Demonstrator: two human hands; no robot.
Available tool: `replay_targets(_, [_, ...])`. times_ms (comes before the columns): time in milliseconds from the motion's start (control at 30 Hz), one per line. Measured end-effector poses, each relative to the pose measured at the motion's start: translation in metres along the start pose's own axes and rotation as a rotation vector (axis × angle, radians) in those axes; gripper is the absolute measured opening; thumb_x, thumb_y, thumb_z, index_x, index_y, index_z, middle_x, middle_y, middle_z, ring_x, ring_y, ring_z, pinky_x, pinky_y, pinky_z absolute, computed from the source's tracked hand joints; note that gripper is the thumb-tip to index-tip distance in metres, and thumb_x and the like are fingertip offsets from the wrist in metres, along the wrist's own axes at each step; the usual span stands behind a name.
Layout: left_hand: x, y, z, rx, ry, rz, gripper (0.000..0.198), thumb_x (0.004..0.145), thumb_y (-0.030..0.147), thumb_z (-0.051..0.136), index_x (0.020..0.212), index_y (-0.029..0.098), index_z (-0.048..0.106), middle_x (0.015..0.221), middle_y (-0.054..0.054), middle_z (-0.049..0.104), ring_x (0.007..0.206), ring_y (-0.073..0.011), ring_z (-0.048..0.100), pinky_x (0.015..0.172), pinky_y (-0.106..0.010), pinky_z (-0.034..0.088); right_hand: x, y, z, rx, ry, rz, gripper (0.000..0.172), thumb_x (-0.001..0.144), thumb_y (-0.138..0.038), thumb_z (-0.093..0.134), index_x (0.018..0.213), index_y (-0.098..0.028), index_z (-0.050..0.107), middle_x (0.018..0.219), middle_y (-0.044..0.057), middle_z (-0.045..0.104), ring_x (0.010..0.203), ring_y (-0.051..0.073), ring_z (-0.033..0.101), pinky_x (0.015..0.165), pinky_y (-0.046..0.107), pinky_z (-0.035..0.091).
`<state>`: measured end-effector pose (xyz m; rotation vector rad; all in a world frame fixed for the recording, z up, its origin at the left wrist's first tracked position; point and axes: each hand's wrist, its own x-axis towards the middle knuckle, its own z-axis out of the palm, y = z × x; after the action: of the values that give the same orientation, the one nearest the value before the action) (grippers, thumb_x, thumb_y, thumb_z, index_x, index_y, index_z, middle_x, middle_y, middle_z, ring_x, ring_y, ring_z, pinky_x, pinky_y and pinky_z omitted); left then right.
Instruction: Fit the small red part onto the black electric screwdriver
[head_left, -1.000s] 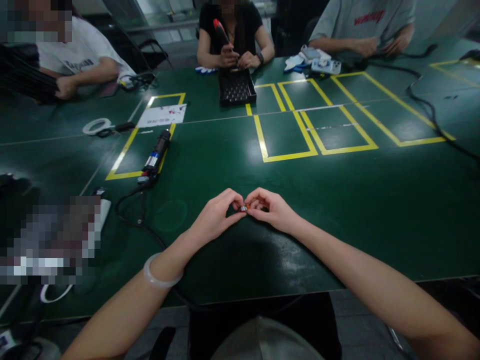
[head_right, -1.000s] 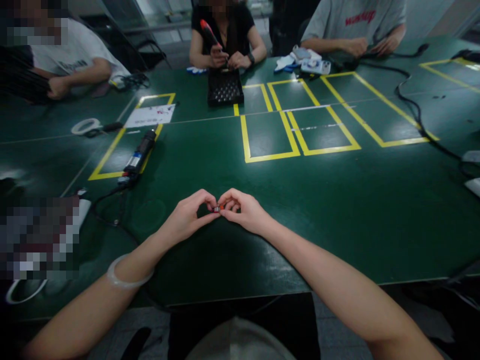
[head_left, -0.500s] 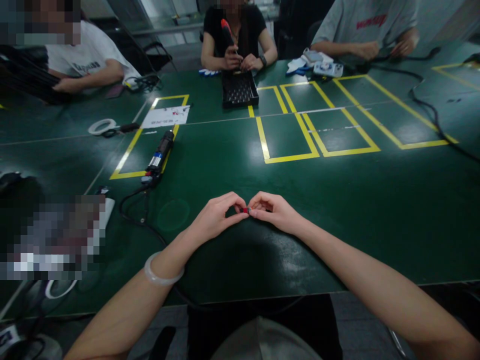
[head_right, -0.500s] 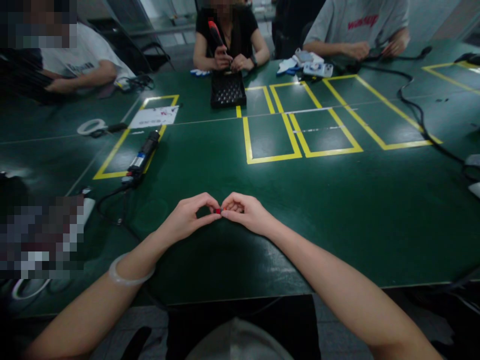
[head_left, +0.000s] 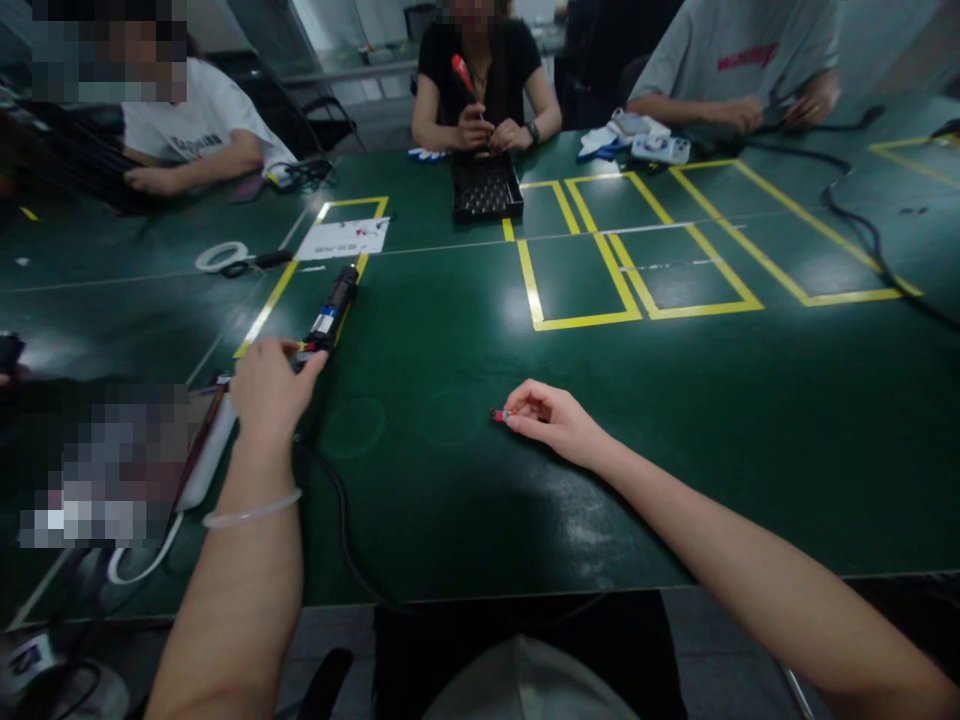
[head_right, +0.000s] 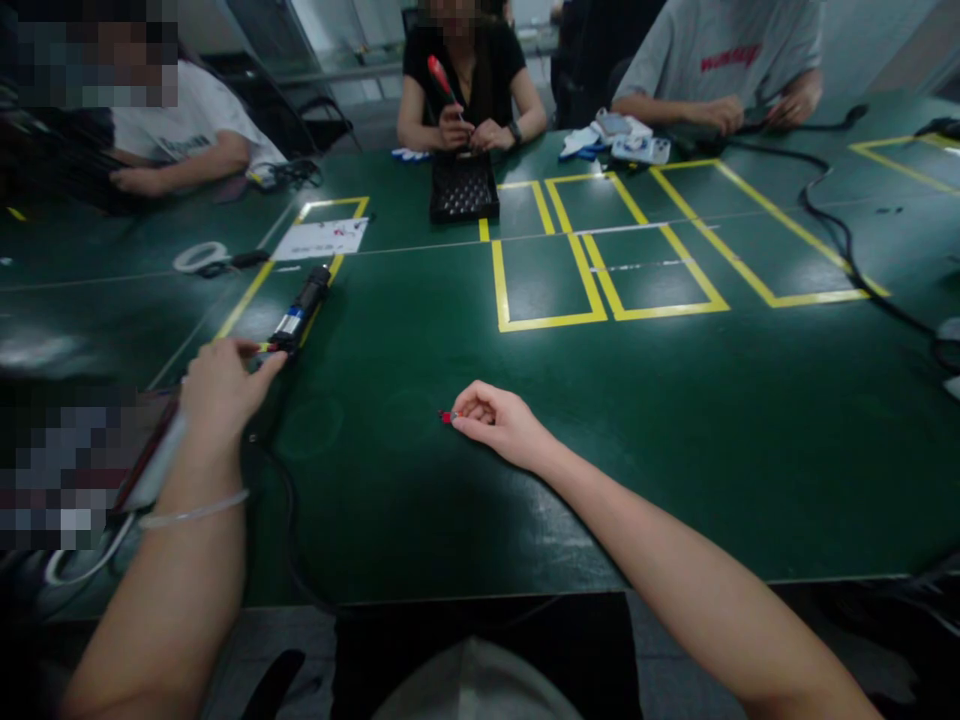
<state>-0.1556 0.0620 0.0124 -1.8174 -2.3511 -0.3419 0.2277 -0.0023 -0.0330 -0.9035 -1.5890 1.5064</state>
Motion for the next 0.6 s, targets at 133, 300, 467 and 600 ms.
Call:
replay_targets(133, [0.005,-0.024,-0.001,0.135,-0.307,-0.228,0.08,0.08,0.085,0.035,0.108,0.016,0.066,0.104,-0.015,0.063,0.103,-0.0402,0.059,0.077,-0.049,0.045,0.0,0.002,0.0,0.029,0.021,0.002,0.023,0.083,-0.037,0.072,0.09,-0.018,0.06,0.076,-0.001,0.06,0.063,0.01,0.053,0.059,0.024,0.041])
replay_targets(300, [0.004,-0.007,0.003,0.206,-0.364,-0.067,0.074,0.088,0.075,0.027,0.111,0.019,0.068,0.107,-0.019,0.067,0.1,-0.0404,0.061,0.078,-0.048,0.047,0.002,0.0,-0.002,0.151,0.05,0.055,0.03,0.08,-0.041,0.076,0.087,-0.018,0.058,0.079,0.0,0.066,0.065,0.01,0.059,0.061,0.024,0.046])
replay_targets(467, [-0.005,0.026,0.014,0.207,-0.293,0.087,0.065,0.095,0.064,0.024,0.104,0.02,0.071,0.103,-0.017,0.07,0.095,-0.0351,0.064,0.075,-0.04,0.048,0.003,-0.002,-0.004,0.241,0.104,0.11,0.033,0.081,-0.044,0.075,0.085,-0.017,0.059,0.076,0.002,0.071,0.061,0.01,0.061,0.057,0.022,0.046])
replay_targets(600, [-0.014,0.046,0.018,0.201,-0.238,0.17,0.061,0.097,0.059,0.025,0.093,0.019,0.07,0.099,-0.015,0.072,0.09,-0.031,0.066,0.073,-0.035,0.046,0.003,-0.003,-0.005,0.295,0.13,0.11,0.032,0.083,-0.045,0.073,0.086,-0.016,0.06,0.076,0.004,0.072,0.06,0.01,0.061,0.057,0.022,0.047])
